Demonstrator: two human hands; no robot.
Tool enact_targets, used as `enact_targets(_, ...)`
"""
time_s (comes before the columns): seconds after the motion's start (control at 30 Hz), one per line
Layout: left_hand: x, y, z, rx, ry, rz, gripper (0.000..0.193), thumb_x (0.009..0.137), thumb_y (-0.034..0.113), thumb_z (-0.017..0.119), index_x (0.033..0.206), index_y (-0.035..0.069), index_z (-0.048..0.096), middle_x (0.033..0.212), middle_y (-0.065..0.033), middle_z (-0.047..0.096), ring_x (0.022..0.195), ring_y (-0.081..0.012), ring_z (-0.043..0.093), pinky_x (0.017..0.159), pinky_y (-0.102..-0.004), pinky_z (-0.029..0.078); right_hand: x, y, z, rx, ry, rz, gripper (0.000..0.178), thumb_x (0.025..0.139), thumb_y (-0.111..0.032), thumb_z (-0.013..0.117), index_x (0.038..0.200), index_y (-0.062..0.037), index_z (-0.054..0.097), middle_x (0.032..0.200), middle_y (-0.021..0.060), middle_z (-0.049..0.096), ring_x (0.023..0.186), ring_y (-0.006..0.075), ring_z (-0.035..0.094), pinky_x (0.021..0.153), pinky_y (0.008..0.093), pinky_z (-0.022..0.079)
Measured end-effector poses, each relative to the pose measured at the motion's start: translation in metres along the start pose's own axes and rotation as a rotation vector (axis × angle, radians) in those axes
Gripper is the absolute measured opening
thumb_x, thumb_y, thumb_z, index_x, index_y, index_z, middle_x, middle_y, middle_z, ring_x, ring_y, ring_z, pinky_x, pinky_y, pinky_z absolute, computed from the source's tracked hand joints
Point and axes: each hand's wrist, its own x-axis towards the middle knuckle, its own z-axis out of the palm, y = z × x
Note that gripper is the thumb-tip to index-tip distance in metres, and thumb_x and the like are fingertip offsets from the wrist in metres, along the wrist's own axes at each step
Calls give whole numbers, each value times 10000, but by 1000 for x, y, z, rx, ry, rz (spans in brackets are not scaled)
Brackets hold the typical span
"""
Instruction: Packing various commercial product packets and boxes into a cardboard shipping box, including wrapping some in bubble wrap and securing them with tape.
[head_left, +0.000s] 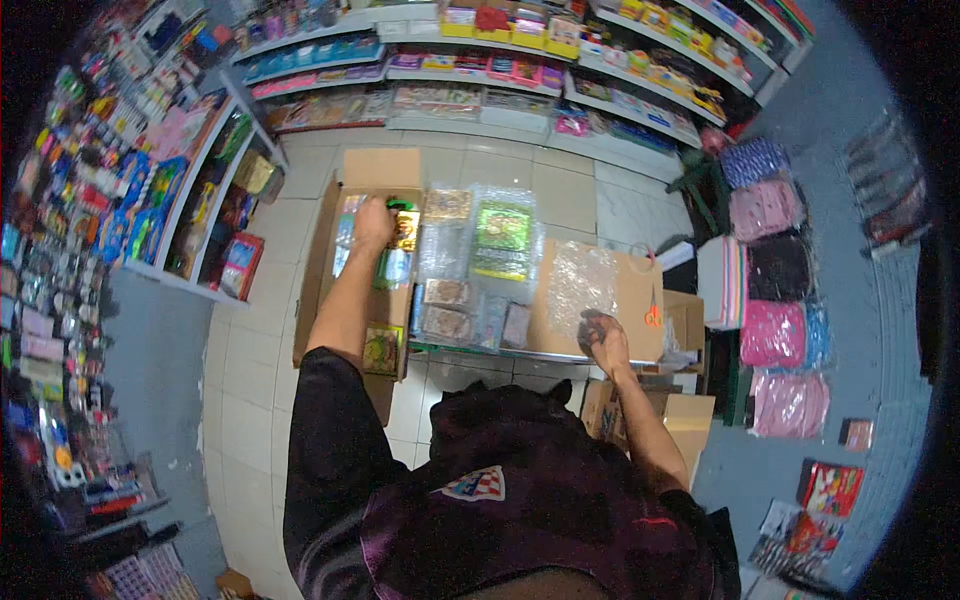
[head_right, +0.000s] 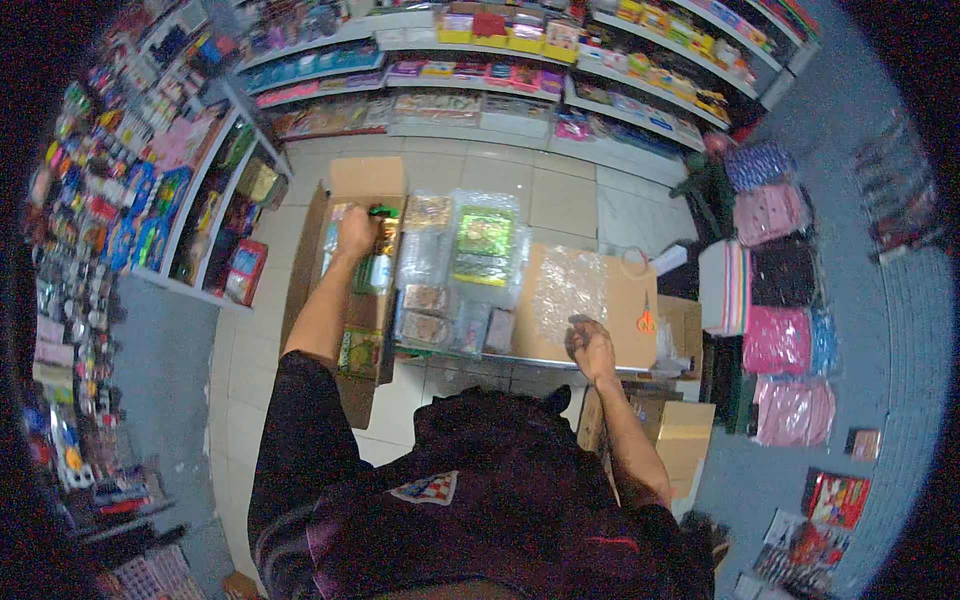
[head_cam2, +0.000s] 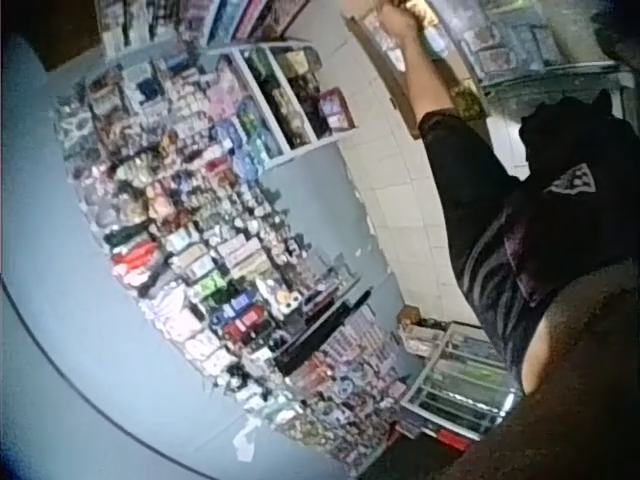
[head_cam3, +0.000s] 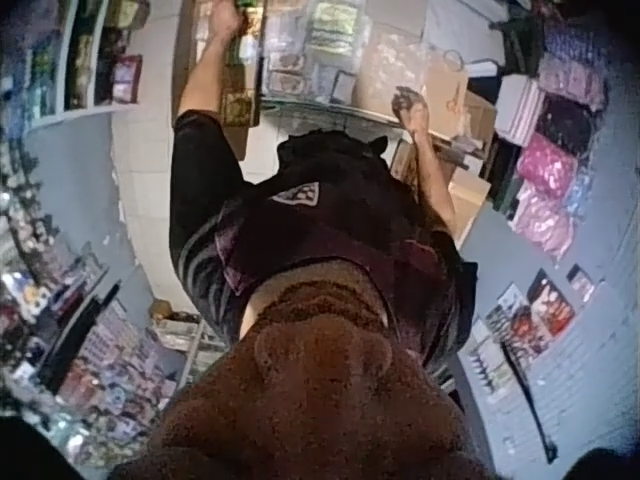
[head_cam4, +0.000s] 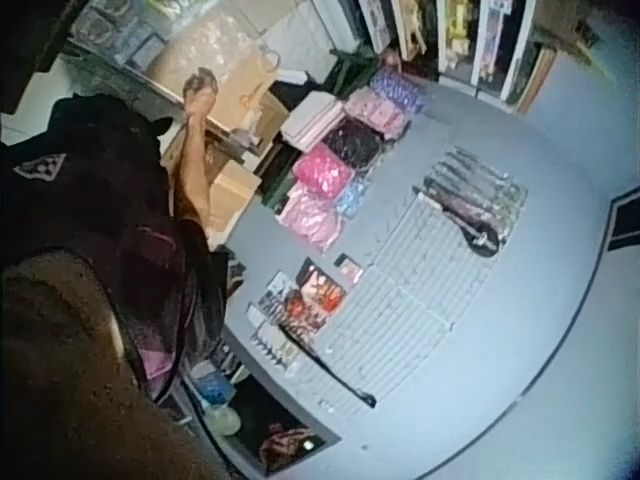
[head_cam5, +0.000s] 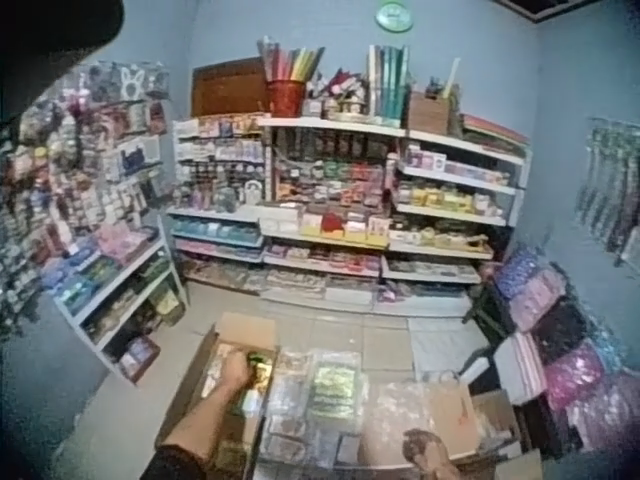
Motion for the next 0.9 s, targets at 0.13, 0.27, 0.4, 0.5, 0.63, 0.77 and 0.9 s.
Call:
enact_targets(0.13, -5, -21, 8, 27, 32, -44, 194, 871, 157, 649, 1002, 17, 680, 949, -260, 662, 915, -416, 643, 797, -487, 505, -13, 3, -4, 26, -13, 18, 325, 830, -83, 552, 1141, -49, 642, 1147, 197, 633, 1096, 374, 588, 969, 418, 470)
enact_targets(0.27, -18, -14, -23, 44, 160, -25, 185, 908, 148, 599, 1023, 14, 654, 912, -257, 660, 856, -447, 639, 733, -507, 505, -19, 9, -5, 12, 40, 20, 336, 831, -69, 558, 1158, -49, 630, 1164, 196, 627, 1090, 367, 593, 963, 416, 474)
enact_targets(0.4, -26, 48, -76, -156, 189, 19, 185, 916, 142, 613, 1065, 46, 666, 930, -218, 682, 809, -379, 672, 715, -438, 513, -9, 22, -8, 103, 76, 13, 344, 838, -62, 580, 1178, -57, 628, 1153, 191, 635, 1047, 352, 619, 940, 408, 482)
enact_targets(0.5, -43, 108, -95, -273, 73, 152, 196, 904, 131, 627, 1077, 52, 675, 960, -189, 691, 856, -334, 674, 758, -409, 513, 21, 22, -16, 300, 1, 154, 321, 866, -95, 627, 1182, -41, 627, 1120, 151, 667, 992, 256, 647, 897, 363, 501)
enact_targets(0.63, -78, 188, -64, -499, -203, 336, 220, 870, 84, 650, 1085, 55, 685, 1049, -174, 678, 955, -319, 658, 838, -390, 501, 51, -27, -54, 755, -116, 149, 334, 900, -130, 662, 1197, 12, 605, 1111, 89, 670, 978, 140, 631, 872, 282, 505)
enact_targets(0.77, -118, 235, 16, -572, -396, 379, 233, 844, 71, 668, 1075, 45, 687, 1031, -175, 676, 925, -340, 650, 822, -383, 504, 52, -45, -75, 851, -253, -25, 338, 894, -107, 678, 1191, 33, 596, 1103, 89, 671, 984, 137, 630, 873, 271, 509)
enact_targets(0.9, -151, 253, 81, -605, -535, 375, 248, 857, 109, 663, 1103, 89, 683, 1034, -150, 672, 934, -312, 653, 842, -393, 497, 43, -37, -78, 445, -342, -68, 301, 852, -94, 718, 1129, -2, 644, 996, 97, 704, 938, 150, 652, 847, 296, 518)
